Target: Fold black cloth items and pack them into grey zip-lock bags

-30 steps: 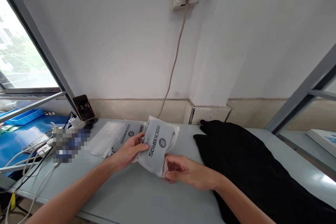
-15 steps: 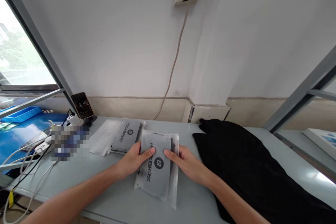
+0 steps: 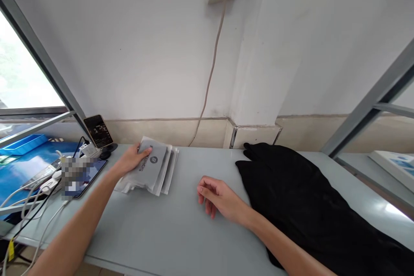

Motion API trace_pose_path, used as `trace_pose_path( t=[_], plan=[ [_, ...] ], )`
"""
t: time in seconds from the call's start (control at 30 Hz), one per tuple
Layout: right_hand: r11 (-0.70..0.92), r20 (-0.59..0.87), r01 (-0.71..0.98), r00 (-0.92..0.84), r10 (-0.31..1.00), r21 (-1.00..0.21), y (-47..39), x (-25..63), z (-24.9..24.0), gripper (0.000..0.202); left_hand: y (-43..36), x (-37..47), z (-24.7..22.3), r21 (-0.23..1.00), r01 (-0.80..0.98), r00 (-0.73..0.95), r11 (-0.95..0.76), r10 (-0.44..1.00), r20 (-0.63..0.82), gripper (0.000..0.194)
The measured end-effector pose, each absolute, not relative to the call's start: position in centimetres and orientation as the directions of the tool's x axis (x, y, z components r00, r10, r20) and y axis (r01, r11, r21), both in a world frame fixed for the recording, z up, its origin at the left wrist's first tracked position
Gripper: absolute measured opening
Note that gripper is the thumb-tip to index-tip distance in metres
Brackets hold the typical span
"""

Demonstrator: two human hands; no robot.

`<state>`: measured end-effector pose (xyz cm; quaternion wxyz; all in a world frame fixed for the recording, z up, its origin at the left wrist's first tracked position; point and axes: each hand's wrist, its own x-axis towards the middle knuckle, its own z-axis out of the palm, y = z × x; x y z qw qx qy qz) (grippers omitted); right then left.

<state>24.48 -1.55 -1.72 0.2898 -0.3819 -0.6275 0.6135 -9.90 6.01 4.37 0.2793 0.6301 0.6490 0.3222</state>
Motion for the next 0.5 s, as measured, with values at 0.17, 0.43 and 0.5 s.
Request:
trace_pose_path(
  t=[0.17,0.43,0.5],
  plan=[
    [-0.041,-0.122,0.160,-0.545,0.830,-0.986,-1.5,24.5,-2.1,0.051,5.7,-8.4,1.8,0.462,0.885,-0.084,-0.053,0.959,0.271,0.064],
    [-0.038,-0.130,0.175,-0.548,0.826,-0.984,-1.5,24.4,-2.1,0.048,4.5,-6.6,2.7,0.271,0.871,0.319,-0.410,0.891,0.324,0.041],
    [-0.038,-0.130,0.176,-0.548,0.826,-0.984,-1.5,24.4,-2.1,0.049,4.3,-6.3,2.2,0.274,0.894,0.298,-0.355,0.927,0.228,0.045]
  ],
)
